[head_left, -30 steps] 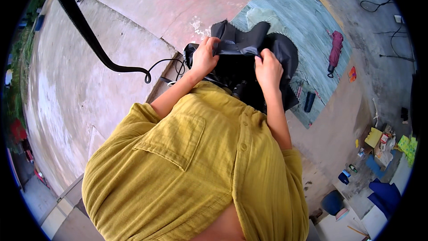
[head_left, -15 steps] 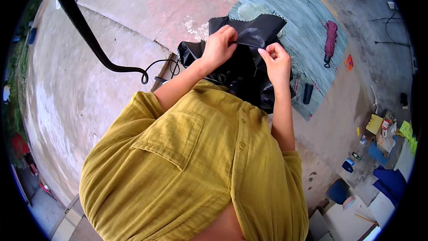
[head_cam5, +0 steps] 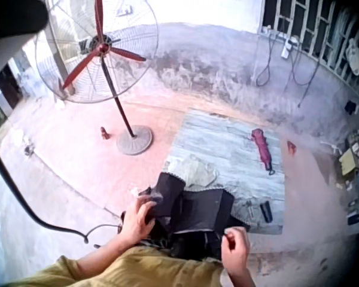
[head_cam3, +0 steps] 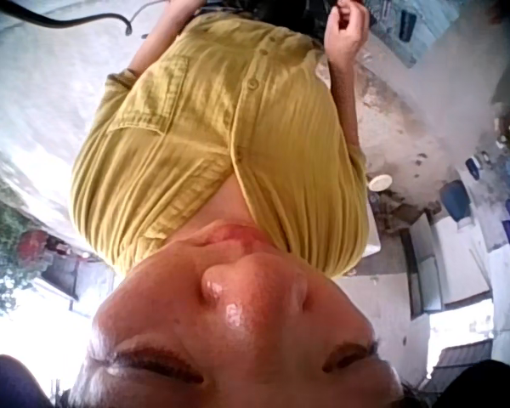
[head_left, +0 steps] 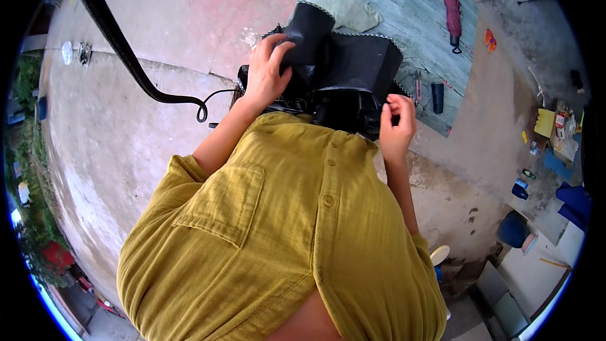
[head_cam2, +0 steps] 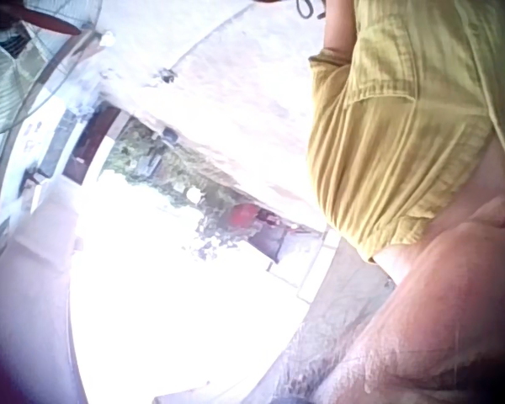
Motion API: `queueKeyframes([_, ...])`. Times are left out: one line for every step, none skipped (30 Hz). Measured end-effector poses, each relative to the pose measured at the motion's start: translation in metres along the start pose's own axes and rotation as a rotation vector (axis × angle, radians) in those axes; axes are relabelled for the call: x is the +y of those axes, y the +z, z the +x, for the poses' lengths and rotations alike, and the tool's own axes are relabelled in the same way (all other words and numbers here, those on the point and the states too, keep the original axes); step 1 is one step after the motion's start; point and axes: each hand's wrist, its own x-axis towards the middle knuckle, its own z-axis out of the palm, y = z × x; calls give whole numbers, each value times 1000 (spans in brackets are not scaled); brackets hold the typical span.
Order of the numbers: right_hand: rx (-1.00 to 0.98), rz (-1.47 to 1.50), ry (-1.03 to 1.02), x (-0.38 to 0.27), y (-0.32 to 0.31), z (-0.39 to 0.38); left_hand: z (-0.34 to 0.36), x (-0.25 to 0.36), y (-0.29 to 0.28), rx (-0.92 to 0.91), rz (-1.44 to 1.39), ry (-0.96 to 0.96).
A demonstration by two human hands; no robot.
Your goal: The person folds a black umbrella by hand, collapsing the canopy and aligning the ribs. They then wrap the folded umbrella with a strap and secure it to the handle, completing the folding process.
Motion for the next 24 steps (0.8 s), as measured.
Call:
queueKeyframes([-28, -85, -163, -10, 9, 5, 5, 4, 2, -18, 10, 58])
queueKeyframes([-56, -171, -327, -20, 19, 13, 9, 4, 4, -36, 20, 116])
queueKeyframes([-149, -229, -339, -31, 27, 20, 15, 0, 7, -40, -16, 98])
queueKeyframes([-185, -306, -379, -44, 31, 30, 19, -5, 11, -45, -54, 76])
queueKeyframes([-197, -405, -406, -35, 36, 34, 20, -7, 13, -49, -90, 53])
queueKeyframes([-203, -506, -434, -23, 41, 39, 22, -5, 12, -18, -151, 5])
queueKeyframes([-257, -502, -363, -14, 41, 43, 24, -3, 8, 15, -208, -47])
queueKeyframes([-312, -498, -291, -8, 39, 47, 26, -2, 5, 49, -265, -99])
queueKeyframes([-209, -455, -306, -8, 36, 49, 28, -3, 2, 64, -186, -48])
queueKeyframes([-219, -470, -279, -8, 29, 53, 25, -8, -1, 44, -167, -86])
queueKeyframes([-234, -453, -257, -9, 23, 54, 20, -14, -3, 25, -148, -125])
queueKeyframes([-250, -437, -231, -11, 18, 54, 17, -16, -7, 2, -132, -165])
queueKeyframes([-294, -394, -192, -13, 17, 54, 15, -16, -11, -10, -202, -248])
queueKeyframes([-321, -304, -198, -16, 19, 53, 13, -14, -13, 2, -243, -207])
queueKeyframes([-349, -216, -204, -20, 21, 52, 11, -11, -14, 14, -285, -167])
queueKeyframes([-376, -127, -208, -26, 25, 51, 10, -7, -14, 26, -327, -126])
queueKeyframes([-310, -90, -273, -36, 29, 51, 9, -2, -15, 9, -311, -84])
queueKeyframes([-267, -42, -241, -39, 30, 51, 8, -1, -14, 31, -286, -89])
queueKeyframes([-223, 6, -209, -41, 30, 50, 6, 1, -13, 53, -262, -93])
queueKeyframes([-178, 53, -177, -42, 30, 49, 4, 2, -13, 74, -238, -96])
queueKeyframes([-161, 99, -105, -36, 24, 46, -1, 7, -19, 65, -251, -130])
queueKeyframes([-79, 114, -34, -30, 19, 40, -9, 11, -24, -60, -314, -272])
queueKeyframes([-138, 212, 153, -23, 9, 32, -17, 16, -29, -187, -375, -413])
queueKeyframes([-188, 309, 340, -16, -2, 23, -23, 18, -32, -317, -436, -547])
